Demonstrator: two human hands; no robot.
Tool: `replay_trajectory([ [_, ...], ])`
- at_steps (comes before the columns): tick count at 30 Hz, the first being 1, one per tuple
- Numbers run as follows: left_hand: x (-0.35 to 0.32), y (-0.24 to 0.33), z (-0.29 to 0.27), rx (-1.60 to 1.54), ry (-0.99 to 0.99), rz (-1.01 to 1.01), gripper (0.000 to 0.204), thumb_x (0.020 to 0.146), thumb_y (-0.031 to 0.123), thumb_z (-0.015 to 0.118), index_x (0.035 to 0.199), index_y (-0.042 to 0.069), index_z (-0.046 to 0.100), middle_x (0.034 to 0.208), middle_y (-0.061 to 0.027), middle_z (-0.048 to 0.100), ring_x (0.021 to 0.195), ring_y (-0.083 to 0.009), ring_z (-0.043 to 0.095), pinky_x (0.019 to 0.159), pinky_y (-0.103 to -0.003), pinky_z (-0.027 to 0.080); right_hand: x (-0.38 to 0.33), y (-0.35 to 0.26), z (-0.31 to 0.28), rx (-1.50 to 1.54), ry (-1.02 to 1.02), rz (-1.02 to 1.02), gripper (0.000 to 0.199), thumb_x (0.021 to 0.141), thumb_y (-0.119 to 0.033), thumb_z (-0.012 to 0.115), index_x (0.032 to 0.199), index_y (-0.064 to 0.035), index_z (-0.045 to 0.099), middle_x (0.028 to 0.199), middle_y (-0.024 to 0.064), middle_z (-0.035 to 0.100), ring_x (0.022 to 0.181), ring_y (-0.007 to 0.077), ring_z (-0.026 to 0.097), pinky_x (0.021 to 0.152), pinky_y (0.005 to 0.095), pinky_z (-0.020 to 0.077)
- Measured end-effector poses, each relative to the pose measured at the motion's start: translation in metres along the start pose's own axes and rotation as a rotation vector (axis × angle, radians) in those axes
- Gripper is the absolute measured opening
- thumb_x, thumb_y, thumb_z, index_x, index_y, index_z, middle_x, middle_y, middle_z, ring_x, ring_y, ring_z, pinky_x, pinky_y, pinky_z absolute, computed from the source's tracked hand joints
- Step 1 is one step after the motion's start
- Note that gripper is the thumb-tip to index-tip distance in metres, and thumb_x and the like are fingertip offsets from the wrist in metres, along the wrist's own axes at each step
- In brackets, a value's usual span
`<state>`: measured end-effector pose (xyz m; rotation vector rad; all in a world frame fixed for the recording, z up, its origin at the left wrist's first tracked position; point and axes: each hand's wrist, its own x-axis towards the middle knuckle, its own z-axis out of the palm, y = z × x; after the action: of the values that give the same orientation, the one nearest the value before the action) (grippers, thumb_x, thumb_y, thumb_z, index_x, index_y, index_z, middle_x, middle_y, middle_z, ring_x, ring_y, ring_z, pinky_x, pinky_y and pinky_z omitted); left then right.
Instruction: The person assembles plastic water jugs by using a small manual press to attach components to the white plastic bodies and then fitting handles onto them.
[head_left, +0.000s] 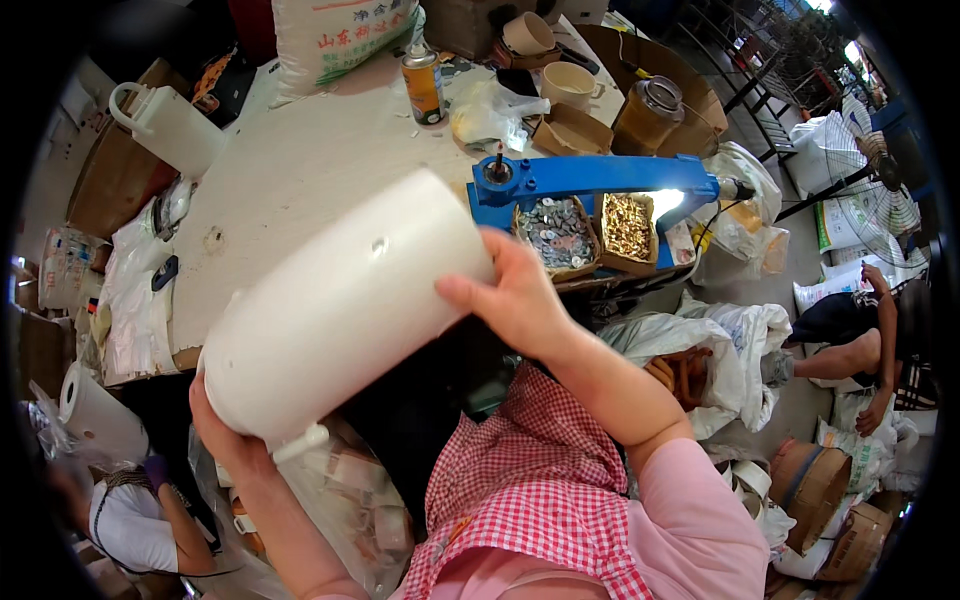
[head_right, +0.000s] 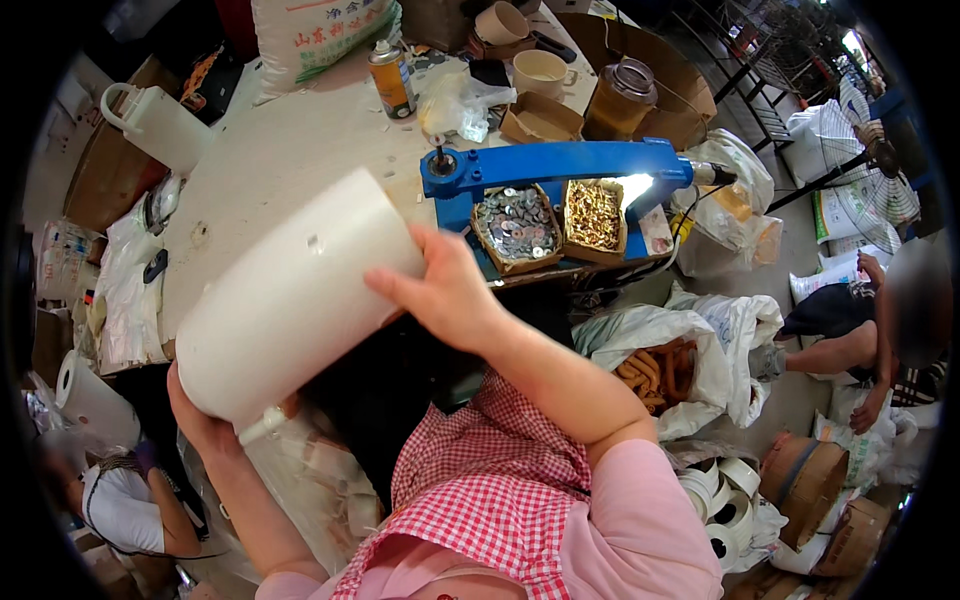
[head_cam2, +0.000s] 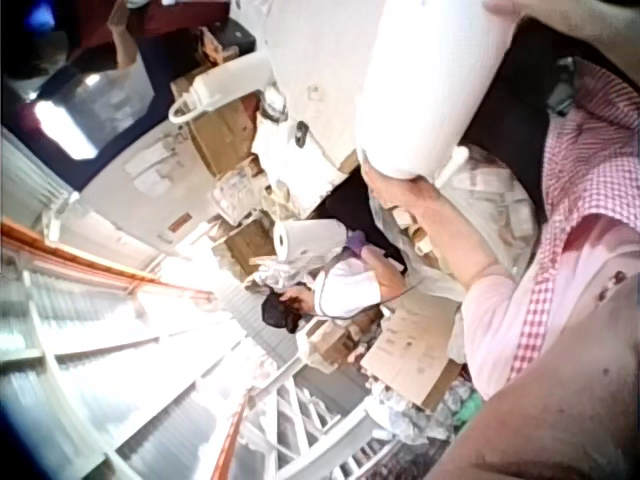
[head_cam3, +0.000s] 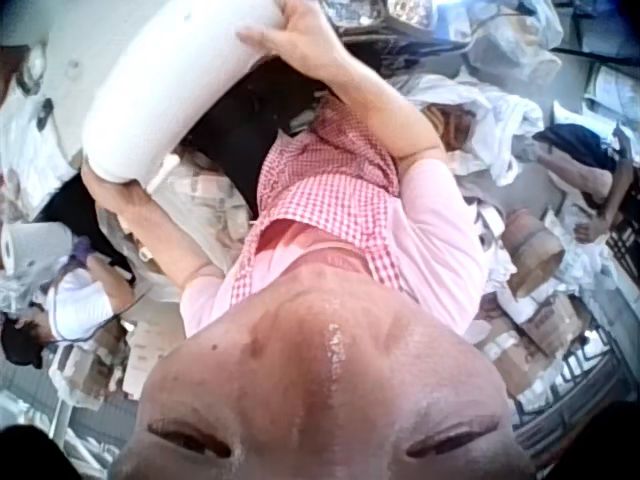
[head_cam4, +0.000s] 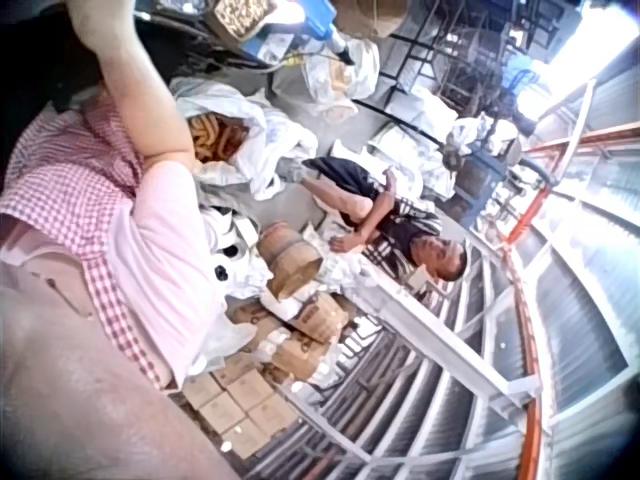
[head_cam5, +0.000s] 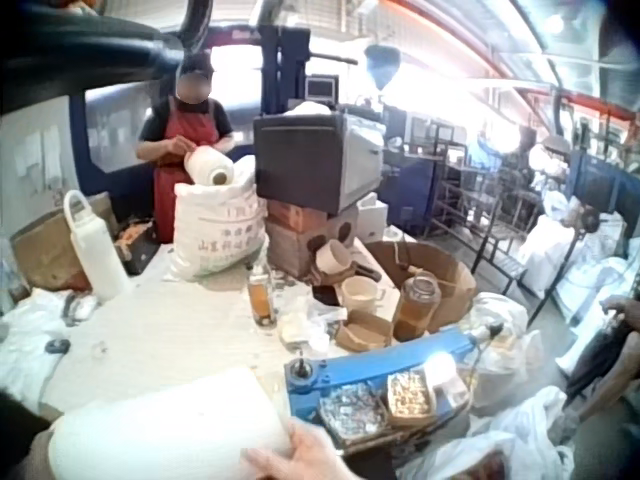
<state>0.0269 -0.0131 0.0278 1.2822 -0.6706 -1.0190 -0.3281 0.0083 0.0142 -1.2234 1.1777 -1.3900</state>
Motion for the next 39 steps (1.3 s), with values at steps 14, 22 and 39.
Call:
replay_trajectory([
  [14,0.007,-0.041,0.224,-0.016,-0.415,0.014,0.023,0.102,0.016,0.052,0.114,0.001,0.064,0.107,-0.0074,0.069,0.099,-0.0142,0.064,0.090,-0.029,0.051,0.018,0.015,-0.165,0.037,0.625,-0.148,0.042,0.088,-0.026,0.080,0.115,0.0026,0.066,0.105,0.0066,0.071,0.092,0.0124,0.065,0.086,0.0270,0.0507],
  [22,-0.013,-0.073,0.264,0.030,-0.523,-0.032,0.026,0.103,0.018,0.050,0.116,0.000,0.063,0.110,-0.0092,0.069,0.102,-0.0156,0.064,0.092,-0.032,0.050,0.003,0.022,-0.211,0.025,0.701,-0.174,0.045,0.089,-0.026,0.079,0.119,0.0042,0.064,0.110,0.0082,0.071,0.096,0.0134,0.065,0.088,0.0273,0.0501],
  [39,-0.006,-0.086,0.269,0.138,-0.501,-0.017,0.023,0.102,0.014,0.050,0.113,-0.001,0.063,0.106,-0.0105,0.068,0.098,-0.0172,0.064,0.087,-0.032,0.051,-0.005,0.010,-0.201,-0.073,0.656,-0.057,0.040,0.090,-0.024,0.077,0.116,0.0044,0.066,0.108,0.0080,0.071,0.094,0.0128,0.066,0.085,0.0262,0.0509],
])
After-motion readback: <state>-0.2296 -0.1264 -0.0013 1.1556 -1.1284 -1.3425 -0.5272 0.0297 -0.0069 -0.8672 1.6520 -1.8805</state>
